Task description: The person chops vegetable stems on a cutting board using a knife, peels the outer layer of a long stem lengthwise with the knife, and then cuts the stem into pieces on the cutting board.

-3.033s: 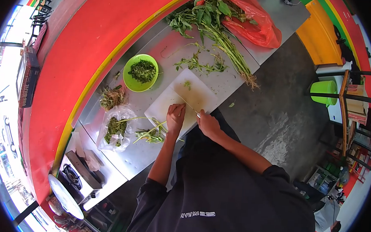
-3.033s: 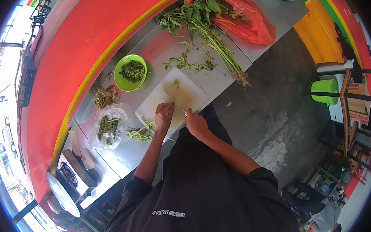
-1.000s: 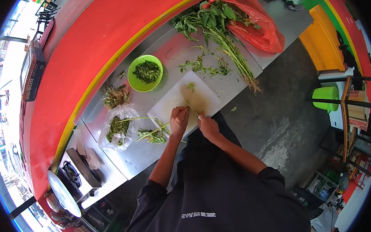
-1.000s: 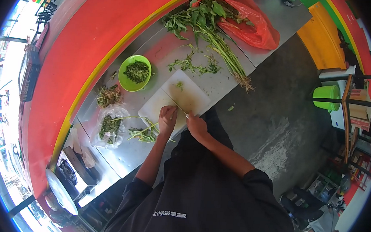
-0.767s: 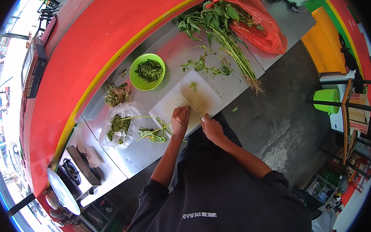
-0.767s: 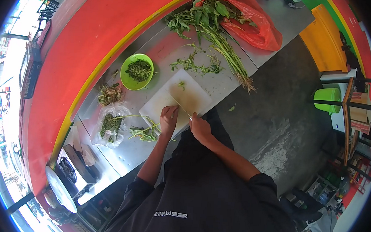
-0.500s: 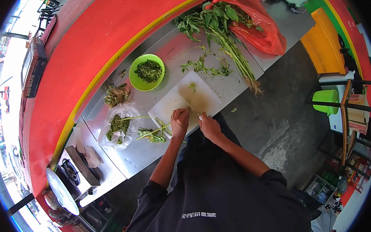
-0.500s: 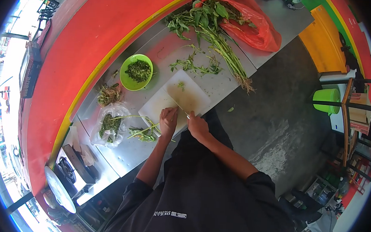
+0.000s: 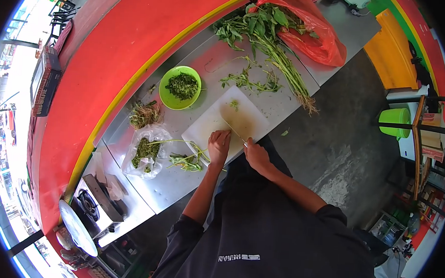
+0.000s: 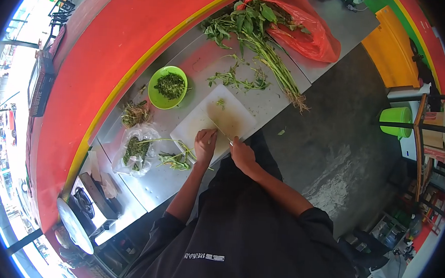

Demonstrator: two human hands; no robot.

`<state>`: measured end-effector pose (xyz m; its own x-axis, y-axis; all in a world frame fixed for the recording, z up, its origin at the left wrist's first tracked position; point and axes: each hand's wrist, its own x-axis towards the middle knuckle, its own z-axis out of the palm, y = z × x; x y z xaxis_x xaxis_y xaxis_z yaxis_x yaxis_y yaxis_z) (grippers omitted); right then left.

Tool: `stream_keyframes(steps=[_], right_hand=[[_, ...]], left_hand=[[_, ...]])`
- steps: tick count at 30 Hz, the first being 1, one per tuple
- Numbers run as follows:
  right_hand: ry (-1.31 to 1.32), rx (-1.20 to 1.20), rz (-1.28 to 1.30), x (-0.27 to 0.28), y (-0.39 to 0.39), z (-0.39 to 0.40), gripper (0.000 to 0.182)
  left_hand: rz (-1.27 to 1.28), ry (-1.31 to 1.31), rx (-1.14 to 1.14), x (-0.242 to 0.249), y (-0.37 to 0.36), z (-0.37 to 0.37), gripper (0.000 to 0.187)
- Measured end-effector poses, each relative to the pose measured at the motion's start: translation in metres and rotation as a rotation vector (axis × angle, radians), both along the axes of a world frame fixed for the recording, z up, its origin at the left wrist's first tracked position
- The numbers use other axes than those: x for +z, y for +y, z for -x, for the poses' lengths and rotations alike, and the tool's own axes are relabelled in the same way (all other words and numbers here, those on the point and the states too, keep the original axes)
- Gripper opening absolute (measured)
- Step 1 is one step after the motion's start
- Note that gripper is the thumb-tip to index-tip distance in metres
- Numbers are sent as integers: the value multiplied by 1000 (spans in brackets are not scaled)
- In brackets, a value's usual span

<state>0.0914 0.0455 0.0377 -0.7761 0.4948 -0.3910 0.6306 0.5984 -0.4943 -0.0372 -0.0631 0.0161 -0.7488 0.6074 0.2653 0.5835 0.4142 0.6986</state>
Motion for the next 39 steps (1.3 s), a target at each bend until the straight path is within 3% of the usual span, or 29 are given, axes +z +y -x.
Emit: stream_keyframes(steps=[34, 39], right_hand=[[-78, -18, 70, 2, 0, 10, 29], [26, 5, 30, -8, 0, 19, 27]], left_hand=[[11, 40, 26, 2, -1, -4, 16], [62, 41, -3, 3, -5, -6, 17]])
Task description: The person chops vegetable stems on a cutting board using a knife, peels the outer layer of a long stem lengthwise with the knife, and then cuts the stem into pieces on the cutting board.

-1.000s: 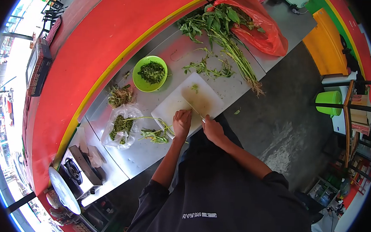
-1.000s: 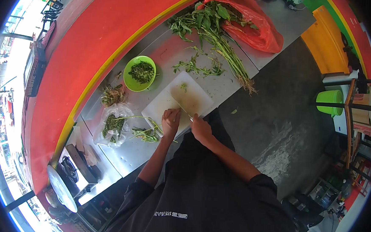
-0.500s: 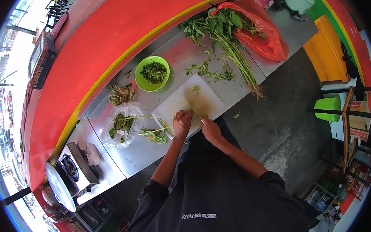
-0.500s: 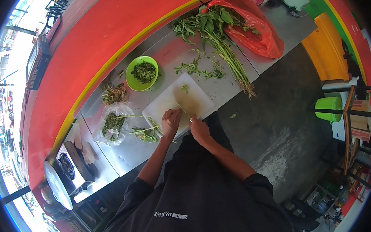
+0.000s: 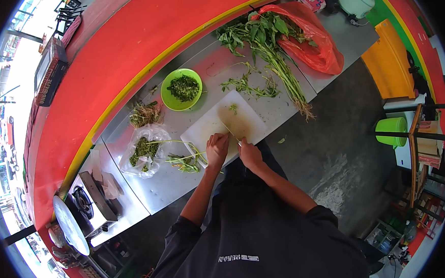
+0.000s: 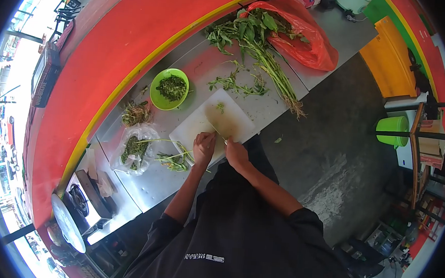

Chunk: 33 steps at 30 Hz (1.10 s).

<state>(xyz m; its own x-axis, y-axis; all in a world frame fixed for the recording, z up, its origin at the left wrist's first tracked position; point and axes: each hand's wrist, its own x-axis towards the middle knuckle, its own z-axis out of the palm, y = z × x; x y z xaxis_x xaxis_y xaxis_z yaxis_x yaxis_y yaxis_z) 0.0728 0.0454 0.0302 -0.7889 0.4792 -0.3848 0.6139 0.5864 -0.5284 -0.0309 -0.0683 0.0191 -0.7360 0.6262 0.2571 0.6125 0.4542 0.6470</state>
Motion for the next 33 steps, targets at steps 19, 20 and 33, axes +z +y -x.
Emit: stream_keyframes(steps=[19, 20, 33], right_hand=[[-68, -38, 30, 2, -5, -8, 28], [-41, -19, 1, -5, -6, -6, 27], [-36, -6, -3, -5, -6, -4, 27]], left_hand=[[-59, -55, 35, -1, 1, 1, 15], [-35, -48, 35, 1, 1, 1, 16], [27, -2, 36, -5, -3, -3, 21]])
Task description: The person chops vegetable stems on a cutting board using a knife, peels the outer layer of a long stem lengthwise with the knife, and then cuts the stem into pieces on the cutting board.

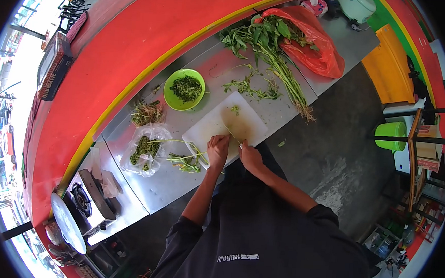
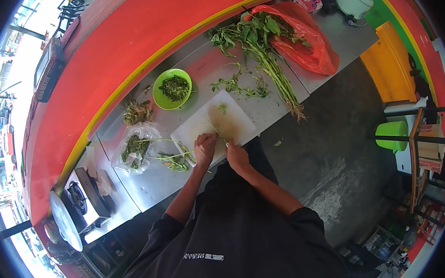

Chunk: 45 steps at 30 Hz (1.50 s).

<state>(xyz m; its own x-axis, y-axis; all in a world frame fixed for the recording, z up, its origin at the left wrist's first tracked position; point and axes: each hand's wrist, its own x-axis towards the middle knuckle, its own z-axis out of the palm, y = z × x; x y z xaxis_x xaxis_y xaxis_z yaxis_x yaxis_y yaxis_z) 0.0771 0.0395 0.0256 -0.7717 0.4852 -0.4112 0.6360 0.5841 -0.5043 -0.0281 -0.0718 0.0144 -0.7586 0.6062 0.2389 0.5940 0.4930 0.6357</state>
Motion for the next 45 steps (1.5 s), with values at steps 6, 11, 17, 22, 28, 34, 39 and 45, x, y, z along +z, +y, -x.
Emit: stream_keyframes(steps=[6, 11, 17, 22, 28, 34, 39, 45], right_hand=[[-21, 10, 2, 11, 4, 3, 29], [13, -16, 10, -2, -2, -2, 28], [18, 11, 17, 15, 5, 7, 28], [-1, -10, 15, 4, -2, -2, 27], [5, -19, 9, 10, 4, 11, 29], [-65, 17, 24, 28, 2, 0, 29], [27, -34, -45, 4, -10, 2, 30], [9, -8, -45, 13, -3, 11, 29]], left_hand=[[-62, -35, 14, -1, 1, 2, 18], [-28, -26, 1, 4, 1, 2, 17], [-66, -8, -2, 0, -1, 2, 17], [-94, -38, -2, -1, -2, 3, 18], [-94, 8, 11, -5, -2, -1, 18], [-92, -5, 69, -15, -3, -2, 18], [-129, -13, 48, -13, -3, 0, 13], [-88, 20, 92, -11, -3, -4, 11]])
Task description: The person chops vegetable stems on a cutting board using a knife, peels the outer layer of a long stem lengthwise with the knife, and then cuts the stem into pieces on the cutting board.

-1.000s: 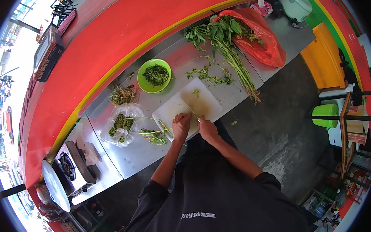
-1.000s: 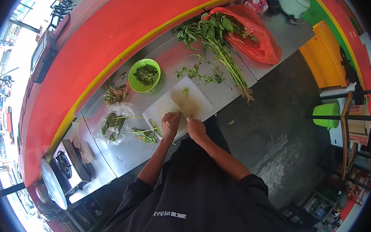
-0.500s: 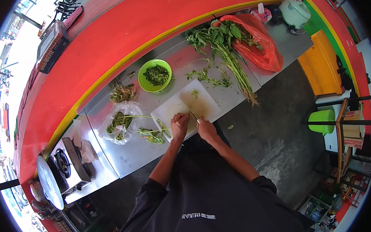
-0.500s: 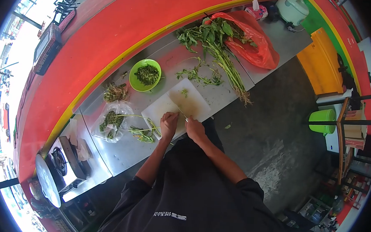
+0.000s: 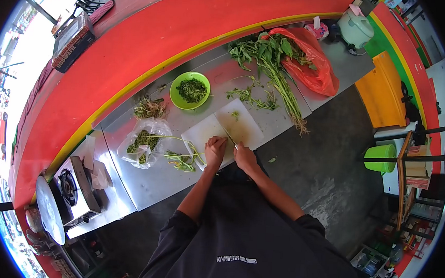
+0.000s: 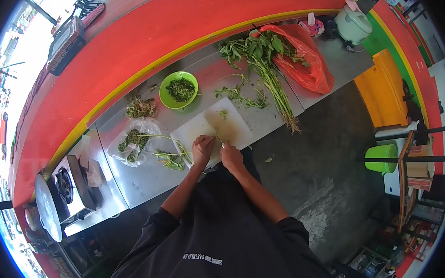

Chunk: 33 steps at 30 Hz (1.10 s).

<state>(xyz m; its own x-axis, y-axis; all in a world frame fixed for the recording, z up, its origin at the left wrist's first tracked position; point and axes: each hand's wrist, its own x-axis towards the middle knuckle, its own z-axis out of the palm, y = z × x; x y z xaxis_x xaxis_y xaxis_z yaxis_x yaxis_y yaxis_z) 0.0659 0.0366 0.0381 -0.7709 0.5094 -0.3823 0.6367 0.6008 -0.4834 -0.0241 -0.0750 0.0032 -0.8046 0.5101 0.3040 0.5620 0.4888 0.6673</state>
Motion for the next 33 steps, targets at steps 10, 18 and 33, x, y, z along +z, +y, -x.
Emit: stream_keyframes(steps=[10, 18, 33], right_hand=[[-27, -42, 1, -2, -11, -4, 33], [-4, -55, 22, -1, -15, -11, 31], [-4, -30, 15, 1, -16, -8, 32]], left_hand=[[-51, 6, -26, -2, -6, -4, 17], [-89, -5, -3, -6, -7, -4, 17], [-124, -68, 9, -6, -8, -4, 17]])
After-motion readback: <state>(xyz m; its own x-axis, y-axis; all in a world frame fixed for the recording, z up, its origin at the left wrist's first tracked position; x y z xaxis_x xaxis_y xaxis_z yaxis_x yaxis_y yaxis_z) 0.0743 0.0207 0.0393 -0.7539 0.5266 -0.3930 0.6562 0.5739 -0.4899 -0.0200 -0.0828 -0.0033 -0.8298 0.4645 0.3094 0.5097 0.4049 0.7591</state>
